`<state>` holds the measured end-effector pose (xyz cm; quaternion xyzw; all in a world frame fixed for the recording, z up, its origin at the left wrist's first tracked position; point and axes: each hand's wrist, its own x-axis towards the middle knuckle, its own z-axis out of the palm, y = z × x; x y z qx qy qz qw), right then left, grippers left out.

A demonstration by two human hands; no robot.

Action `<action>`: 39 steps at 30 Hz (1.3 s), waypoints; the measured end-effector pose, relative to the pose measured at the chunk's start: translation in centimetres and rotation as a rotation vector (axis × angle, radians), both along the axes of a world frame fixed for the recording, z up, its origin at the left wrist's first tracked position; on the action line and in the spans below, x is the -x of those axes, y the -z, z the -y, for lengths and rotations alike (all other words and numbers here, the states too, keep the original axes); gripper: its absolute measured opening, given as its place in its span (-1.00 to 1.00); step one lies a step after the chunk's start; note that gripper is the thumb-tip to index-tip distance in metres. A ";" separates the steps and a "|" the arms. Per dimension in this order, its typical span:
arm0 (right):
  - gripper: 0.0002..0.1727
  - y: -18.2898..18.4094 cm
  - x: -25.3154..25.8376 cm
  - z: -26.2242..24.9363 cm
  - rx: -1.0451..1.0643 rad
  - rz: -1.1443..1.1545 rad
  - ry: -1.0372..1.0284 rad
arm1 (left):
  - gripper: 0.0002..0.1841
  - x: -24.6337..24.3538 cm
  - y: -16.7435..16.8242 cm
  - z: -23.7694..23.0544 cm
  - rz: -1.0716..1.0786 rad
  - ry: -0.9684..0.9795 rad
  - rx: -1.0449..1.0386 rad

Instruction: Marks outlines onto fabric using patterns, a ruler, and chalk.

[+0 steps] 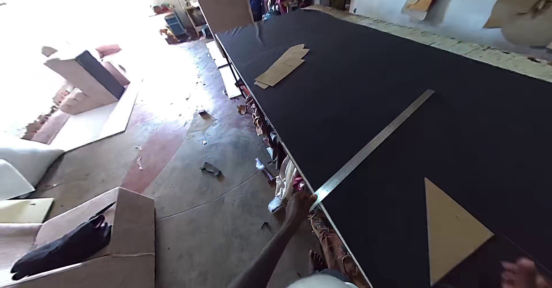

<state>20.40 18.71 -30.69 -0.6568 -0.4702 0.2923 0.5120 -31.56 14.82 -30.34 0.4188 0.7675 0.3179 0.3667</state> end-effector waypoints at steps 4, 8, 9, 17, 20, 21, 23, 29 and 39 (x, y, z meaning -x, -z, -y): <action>-0.49 -3.2 13.8 -7.2 0.434 -0.399 -0.248 | -0.62 4.4 -1.3 -5.7 0.042 0.093 -0.030; -0.64 -5.1 23.8 -11.4 0.433 -0.560 -0.533 | -0.67 10.4 -1.9 -13.4 -0.004 0.302 -0.079; -0.61 -5.5 26.1 -11.7 0.420 -0.548 -0.548 | -0.68 12.1 -1.7 -15.2 -0.013 0.354 -0.100; -0.72 -5.2 39.5 -13.5 0.367 -0.515 -0.338 | -0.62 22.6 -3.8 -26.1 0.000 0.552 -0.100; -0.75 -4.9 43.1 -14.1 0.351 -0.507 -0.262 | -0.60 24.5 -3.0 -28.4 0.045 0.631 -0.084; -0.75 -4.9 43.9 -14.4 0.342 -0.503 -0.240 | -0.59 24.6 -2.6 -28.9 0.057 0.657 -0.074; -0.77 -4.9 45.5 -15.7 0.322 -0.494 -0.210 | -0.58 25.1 -1.8 -29.8 0.072 0.689 -0.064; -0.76 -3.6 47.2 -22.2 0.230 -0.420 -0.259 | -0.56 25.9 -1.8 -30.6 0.157 0.691 0.001; -0.74 -0.5 50.5 -29.3 0.106 -0.405 -0.382 | -0.64 25.8 -2.2 -30.9 0.239 0.627 0.066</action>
